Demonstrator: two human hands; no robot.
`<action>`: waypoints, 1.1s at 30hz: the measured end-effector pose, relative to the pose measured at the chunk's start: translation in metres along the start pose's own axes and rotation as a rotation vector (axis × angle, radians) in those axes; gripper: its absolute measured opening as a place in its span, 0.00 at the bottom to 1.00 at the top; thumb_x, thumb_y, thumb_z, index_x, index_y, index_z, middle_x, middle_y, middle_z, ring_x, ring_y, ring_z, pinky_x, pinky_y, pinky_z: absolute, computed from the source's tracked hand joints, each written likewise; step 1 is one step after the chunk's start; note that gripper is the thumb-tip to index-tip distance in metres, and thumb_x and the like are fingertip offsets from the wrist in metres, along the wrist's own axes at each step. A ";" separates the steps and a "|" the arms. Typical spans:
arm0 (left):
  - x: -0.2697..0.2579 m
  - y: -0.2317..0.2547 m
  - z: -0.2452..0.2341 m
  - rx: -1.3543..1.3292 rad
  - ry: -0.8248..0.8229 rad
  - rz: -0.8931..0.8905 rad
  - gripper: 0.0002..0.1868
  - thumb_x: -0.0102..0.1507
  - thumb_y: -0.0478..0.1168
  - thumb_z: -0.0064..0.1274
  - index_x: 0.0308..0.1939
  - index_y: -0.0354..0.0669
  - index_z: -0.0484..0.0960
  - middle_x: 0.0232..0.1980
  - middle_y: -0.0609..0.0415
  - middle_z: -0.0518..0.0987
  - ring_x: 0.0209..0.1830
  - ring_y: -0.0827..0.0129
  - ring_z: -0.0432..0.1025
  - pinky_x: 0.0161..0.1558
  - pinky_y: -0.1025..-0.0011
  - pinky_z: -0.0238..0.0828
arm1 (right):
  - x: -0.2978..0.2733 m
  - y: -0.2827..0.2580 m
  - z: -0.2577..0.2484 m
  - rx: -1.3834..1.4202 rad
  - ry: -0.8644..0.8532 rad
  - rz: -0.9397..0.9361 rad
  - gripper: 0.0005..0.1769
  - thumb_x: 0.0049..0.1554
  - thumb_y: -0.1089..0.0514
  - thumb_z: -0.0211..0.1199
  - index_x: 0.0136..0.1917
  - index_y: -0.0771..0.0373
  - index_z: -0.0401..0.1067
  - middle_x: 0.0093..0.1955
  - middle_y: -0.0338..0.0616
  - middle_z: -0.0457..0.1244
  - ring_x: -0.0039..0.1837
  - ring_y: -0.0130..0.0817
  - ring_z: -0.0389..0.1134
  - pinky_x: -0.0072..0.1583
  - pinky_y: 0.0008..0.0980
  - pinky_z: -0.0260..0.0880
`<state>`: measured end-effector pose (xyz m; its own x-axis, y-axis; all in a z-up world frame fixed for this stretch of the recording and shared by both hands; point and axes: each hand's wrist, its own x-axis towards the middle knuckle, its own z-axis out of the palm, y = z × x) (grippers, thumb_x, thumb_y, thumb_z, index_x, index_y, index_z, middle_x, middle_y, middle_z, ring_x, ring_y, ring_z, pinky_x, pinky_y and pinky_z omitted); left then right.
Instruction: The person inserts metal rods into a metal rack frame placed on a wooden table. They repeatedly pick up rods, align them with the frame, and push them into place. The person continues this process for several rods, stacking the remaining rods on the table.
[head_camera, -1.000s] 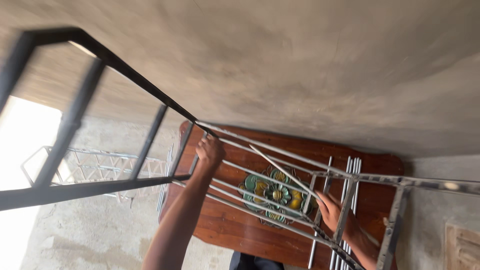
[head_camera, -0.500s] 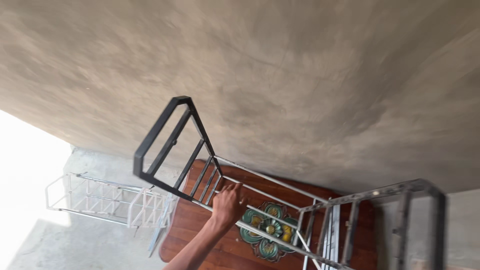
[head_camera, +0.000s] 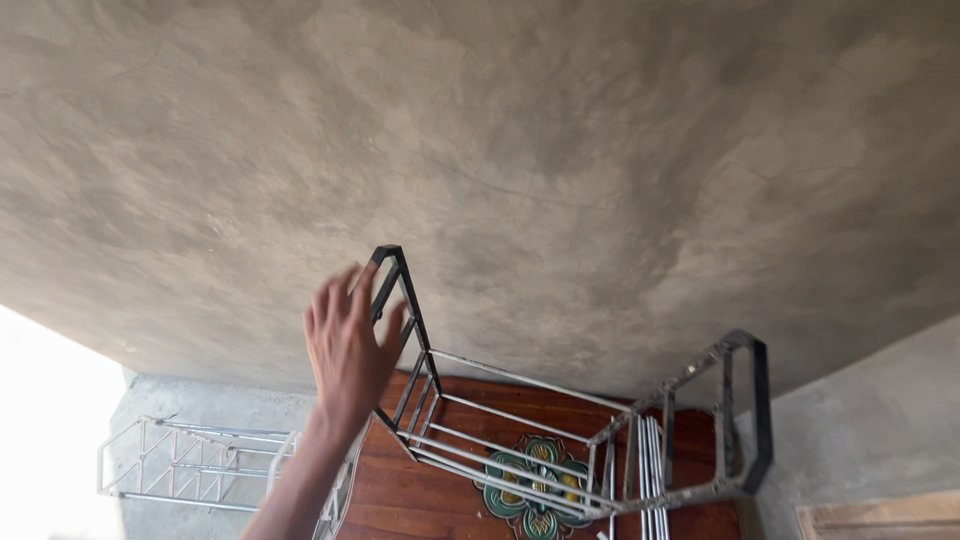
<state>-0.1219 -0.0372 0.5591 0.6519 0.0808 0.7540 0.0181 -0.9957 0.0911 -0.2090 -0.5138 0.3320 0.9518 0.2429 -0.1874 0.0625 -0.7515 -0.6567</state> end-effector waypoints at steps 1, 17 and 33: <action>0.007 -0.006 0.003 0.047 0.004 0.001 0.31 0.60 0.53 0.57 0.61 0.36 0.75 0.55 0.39 0.82 0.56 0.53 0.74 0.55 0.58 0.70 | -0.006 -0.008 -0.004 0.000 0.003 0.000 0.16 0.57 0.48 0.59 0.55 0.54 0.77 0.40 0.40 0.63 0.36 0.31 0.66 0.37 0.34 0.70; 0.036 -0.062 0.085 -0.366 -0.497 -0.414 0.25 0.68 0.51 0.48 0.34 0.28 0.80 0.31 0.29 0.80 0.35 0.37 0.78 0.43 0.49 0.76 | -0.032 -0.186 -0.128 -0.746 0.473 0.004 0.16 0.54 0.42 0.61 0.46 0.53 0.79 0.50 0.48 0.63 0.49 0.42 0.68 0.49 0.39 0.73; 0.026 -0.053 0.083 -0.417 -0.381 -0.393 0.22 0.68 0.47 0.49 0.32 0.27 0.80 0.32 0.28 0.78 0.37 0.33 0.75 0.44 0.47 0.71 | 0.046 -0.143 -0.172 -0.487 0.672 -0.055 0.15 0.59 0.52 0.68 0.48 0.68 0.78 0.52 0.58 0.68 0.52 0.54 0.71 0.54 0.46 0.72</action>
<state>-0.0426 0.0137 0.5196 0.8793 0.3346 0.3390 0.0646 -0.7889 0.6111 -0.1226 -0.5008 0.5429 0.9105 -0.0153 0.4133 0.0897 -0.9682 -0.2336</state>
